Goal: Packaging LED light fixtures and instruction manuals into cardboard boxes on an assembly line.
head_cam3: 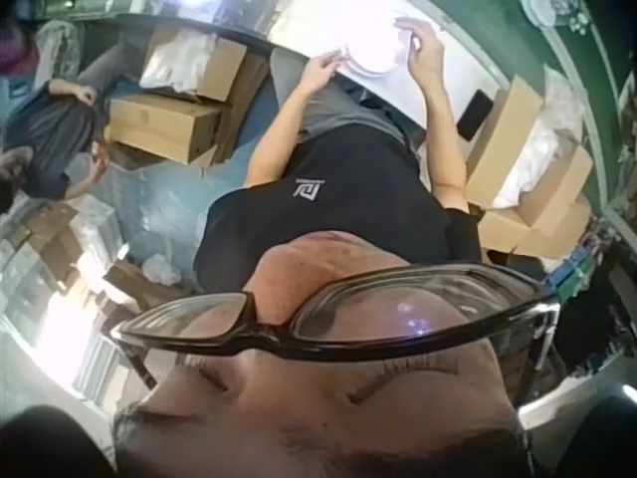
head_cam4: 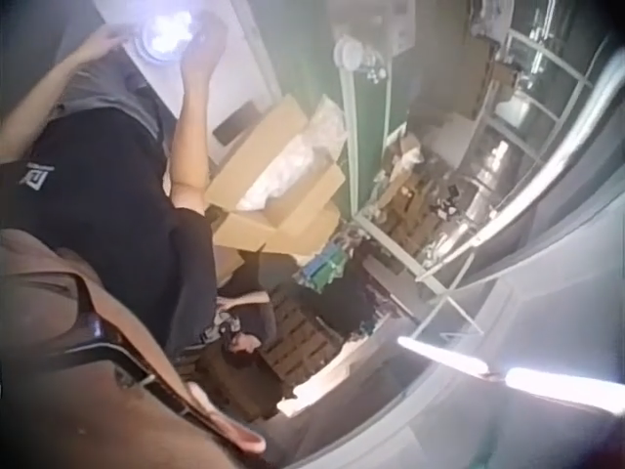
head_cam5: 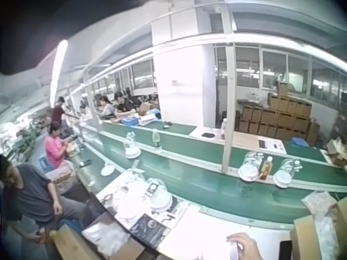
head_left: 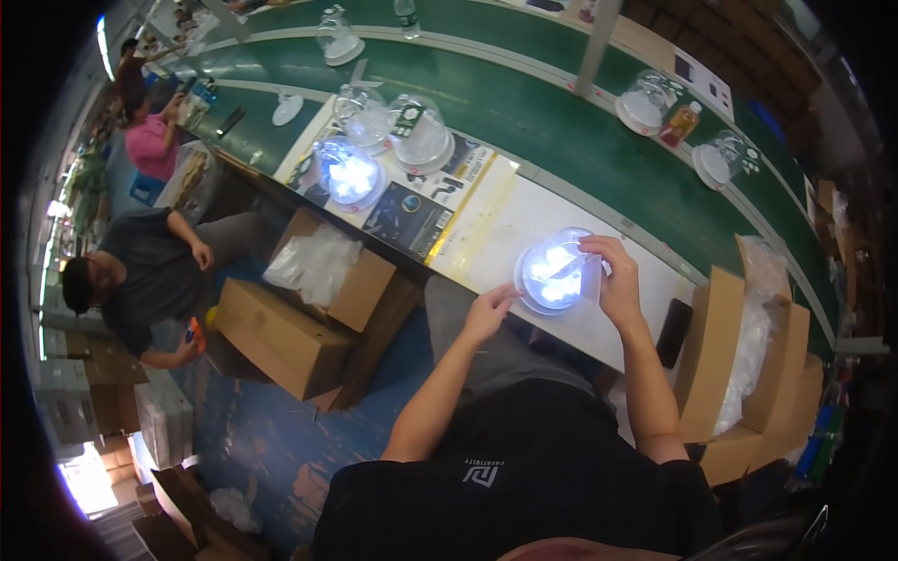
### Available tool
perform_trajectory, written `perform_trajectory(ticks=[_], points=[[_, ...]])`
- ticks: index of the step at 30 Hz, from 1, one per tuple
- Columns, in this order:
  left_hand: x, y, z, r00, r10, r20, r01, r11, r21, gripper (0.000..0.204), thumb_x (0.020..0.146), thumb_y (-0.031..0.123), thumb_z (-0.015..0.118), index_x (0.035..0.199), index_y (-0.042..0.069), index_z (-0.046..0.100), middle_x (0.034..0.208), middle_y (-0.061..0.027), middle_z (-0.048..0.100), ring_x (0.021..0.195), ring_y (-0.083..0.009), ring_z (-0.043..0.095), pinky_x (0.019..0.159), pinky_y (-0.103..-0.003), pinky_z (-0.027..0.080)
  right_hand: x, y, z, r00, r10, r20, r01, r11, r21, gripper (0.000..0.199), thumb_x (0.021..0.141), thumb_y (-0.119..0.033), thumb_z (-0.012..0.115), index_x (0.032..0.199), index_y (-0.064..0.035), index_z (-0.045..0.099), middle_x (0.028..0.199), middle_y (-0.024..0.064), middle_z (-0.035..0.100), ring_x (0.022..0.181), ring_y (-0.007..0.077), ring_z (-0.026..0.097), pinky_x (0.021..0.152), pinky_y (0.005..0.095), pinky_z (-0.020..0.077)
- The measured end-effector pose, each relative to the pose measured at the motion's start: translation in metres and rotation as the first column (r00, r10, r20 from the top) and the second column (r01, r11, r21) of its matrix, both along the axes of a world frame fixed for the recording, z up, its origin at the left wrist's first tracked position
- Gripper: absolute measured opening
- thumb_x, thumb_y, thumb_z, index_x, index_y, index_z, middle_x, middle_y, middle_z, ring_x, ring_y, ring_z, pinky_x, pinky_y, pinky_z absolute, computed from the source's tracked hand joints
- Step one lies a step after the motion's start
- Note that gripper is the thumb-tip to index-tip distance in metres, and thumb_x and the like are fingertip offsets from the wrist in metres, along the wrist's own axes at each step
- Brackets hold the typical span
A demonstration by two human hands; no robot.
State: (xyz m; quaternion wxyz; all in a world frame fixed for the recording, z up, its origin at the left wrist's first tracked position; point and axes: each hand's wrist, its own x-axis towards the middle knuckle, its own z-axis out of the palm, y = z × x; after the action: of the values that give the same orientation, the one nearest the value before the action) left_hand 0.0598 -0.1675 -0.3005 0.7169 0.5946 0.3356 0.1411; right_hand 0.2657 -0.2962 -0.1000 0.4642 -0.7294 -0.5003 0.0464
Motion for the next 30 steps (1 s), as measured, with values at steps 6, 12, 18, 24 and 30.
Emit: perform_trajectory(ticks=[6,12,18,24,30], points=[[0.006,0.015,0.088,0.991,0.105,0.087,-0.118,0.980,0.162,0.036,0.100,0.019,0.056,0.132,0.005,0.061,0.125,-0.0049,0.067,0.109,-0.0151,0.063,0.086,-0.029,0.051,0.006,0.014,-0.027,1.000,0.023,-0.003,-0.023,1.000,-0.012,0.026,0.082,0.011,0.065,0.104,-0.0020,0.069,0.106,0.0123,0.069,0.088,0.0252,0.067,0.076,0.0321,0.0527],[0.041,0.001,0.175,0.986,-0.125,0.111,0.025,0.766,0.642,0.060,0.087,0.020,0.074,0.141,0.007,0.051,0.129,-0.0123,0.064,0.119,-0.0241,0.059,0.099,-0.039,0.046,0.009,0.020,-0.027,0.995,-0.037,-0.089,0.034,0.999,-0.035,0.025,0.081,0.009,0.066,0.103,-0.0020,0.068,0.104,0.0136,0.069,0.092,0.0300,0.067,0.078,0.0357,0.0549],[0.055,-0.006,0.172,0.991,-0.009,0.130,-0.063,0.837,0.543,0.038,0.091,0.014,0.069,0.126,0.002,0.061,0.104,-0.0106,0.070,0.088,-0.0180,0.065,0.075,-0.031,0.048,0.007,0.019,-0.039,0.999,-0.010,-0.050,0.010,1.000,0.001,0.027,0.083,0.006,0.068,0.108,-0.0027,0.068,0.108,0.0124,0.069,0.095,0.0273,0.068,0.080,0.0346,0.0551],[0.070,-0.026,0.188,0.996,-0.047,0.076,0.003,0.864,0.503,0.049,0.089,0.018,0.072,0.131,0.001,0.054,0.117,-0.0117,0.060,0.087,-0.0186,0.059,0.070,-0.028,0.047,0.005,0.010,-0.034,0.990,-0.020,-0.137,0.021,1.000,0.010,0.024,0.081,0.003,0.069,0.104,-0.0025,0.066,0.108,0.0128,0.067,0.104,0.0329,0.064,0.086,0.0399,0.0540],[0.065,-0.021,0.149,0.987,-0.101,0.128,0.043,0.919,0.393,0.045,0.091,0.005,0.067,0.133,0.002,0.050,0.118,-0.0096,0.059,0.084,-0.0113,0.062,0.063,-0.022,0.047,0.002,-0.006,-0.022,0.994,-0.026,-0.108,0.031,0.999,0.043,0.027,0.085,-0.003,0.070,0.112,-0.0030,0.068,0.128,0.0138,0.065,0.110,0.0276,0.065,0.085,0.0342,0.0540]])
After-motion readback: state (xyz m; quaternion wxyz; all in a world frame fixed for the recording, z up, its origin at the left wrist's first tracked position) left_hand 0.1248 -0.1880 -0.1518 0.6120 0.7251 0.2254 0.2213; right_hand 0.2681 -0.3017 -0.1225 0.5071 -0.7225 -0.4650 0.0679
